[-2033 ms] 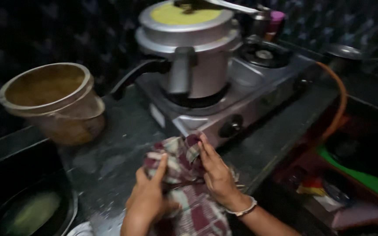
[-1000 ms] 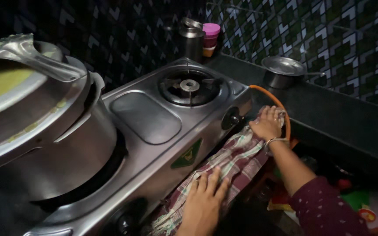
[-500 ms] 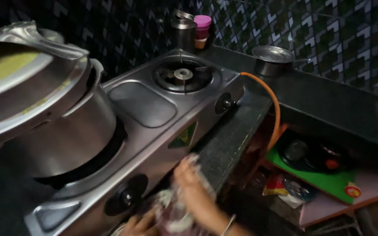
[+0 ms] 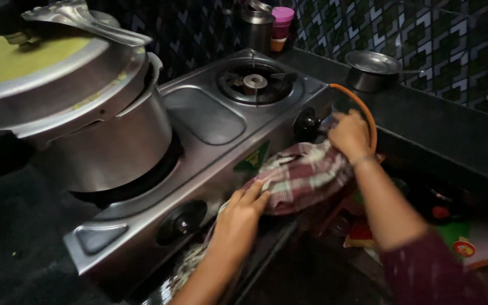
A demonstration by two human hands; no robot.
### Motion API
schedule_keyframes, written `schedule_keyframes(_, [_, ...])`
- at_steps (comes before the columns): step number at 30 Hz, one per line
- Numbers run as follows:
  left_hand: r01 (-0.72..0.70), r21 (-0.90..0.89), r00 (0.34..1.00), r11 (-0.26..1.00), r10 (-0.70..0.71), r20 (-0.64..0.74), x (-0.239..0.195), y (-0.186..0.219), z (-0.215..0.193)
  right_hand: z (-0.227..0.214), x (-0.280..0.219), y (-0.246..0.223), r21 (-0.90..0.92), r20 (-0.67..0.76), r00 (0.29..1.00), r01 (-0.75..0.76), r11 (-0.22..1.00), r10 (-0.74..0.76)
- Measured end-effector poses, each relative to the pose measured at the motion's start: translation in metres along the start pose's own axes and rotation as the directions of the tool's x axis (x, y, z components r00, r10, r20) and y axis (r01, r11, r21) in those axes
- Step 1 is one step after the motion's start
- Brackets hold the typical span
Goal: The person wipes down the kitchen counter around a stove and pressure cooker with a cloth, and then washes several dishes and a pot in a sink using their hands under running water.
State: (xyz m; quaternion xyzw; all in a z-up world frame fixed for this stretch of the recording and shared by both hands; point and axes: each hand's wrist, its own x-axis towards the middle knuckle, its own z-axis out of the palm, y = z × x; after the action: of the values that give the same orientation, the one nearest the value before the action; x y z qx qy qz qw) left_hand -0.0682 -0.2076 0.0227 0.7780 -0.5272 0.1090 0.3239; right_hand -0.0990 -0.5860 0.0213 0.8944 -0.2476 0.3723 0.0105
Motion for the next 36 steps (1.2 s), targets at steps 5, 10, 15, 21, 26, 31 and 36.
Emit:
schedule_keyframes(5, [0.047, 0.069, 0.997, 0.997, -0.051, 0.055, -0.001, -0.018, 0.018, 0.057, -0.032, -0.011, -0.366, 0.497, 0.821, -0.096, 0.926, 0.281])
schedule_keyframes(10, [0.042, 0.056, 0.992, 0.998, -0.035, -0.124, -0.039, -0.014, -0.021, 0.003, -0.127, -0.152, -0.426, 0.330, 0.944, 0.165, 0.889, -0.017])
schedule_keyframes(15, [0.037, 0.048, 0.969, 0.998, -0.024, -0.246, -0.067, 0.015, -0.087, -0.089, -0.230, -0.277, 0.194, 0.384, 0.888, 0.191, 0.962, -0.254])
schedule_keyframes(21, [-0.135, -0.036, 0.885, 0.990, 0.104, -0.454, -0.070, 0.053, -0.159, -0.098, -0.245, -0.235, 0.471, 0.707, 0.649, -0.137, 0.872, -0.280])
schedule_keyframes(26, [-0.430, -0.136, 0.772, 0.893, 0.285, -0.568, -0.021, 0.052, -0.126, -0.099, -0.124, -0.091, 0.574, 0.161, 0.967, -0.255, 0.778, 0.198])
schedule_keyframes(31, [-0.334, 0.150, 0.938, 0.931, 0.344, -0.046, 0.019, 0.017, -0.033, -0.028, -0.063, -0.075, 0.256, 0.301, 0.936, -0.265, 0.930, 0.184])
schedule_keyframes(36, [-0.206, 0.276, 0.968, 0.939, 0.153, 0.201, -0.066, -0.035, 0.012, 0.049, -0.136, -0.117, 0.197, 0.393, 0.908, 0.070, 0.978, -0.145])
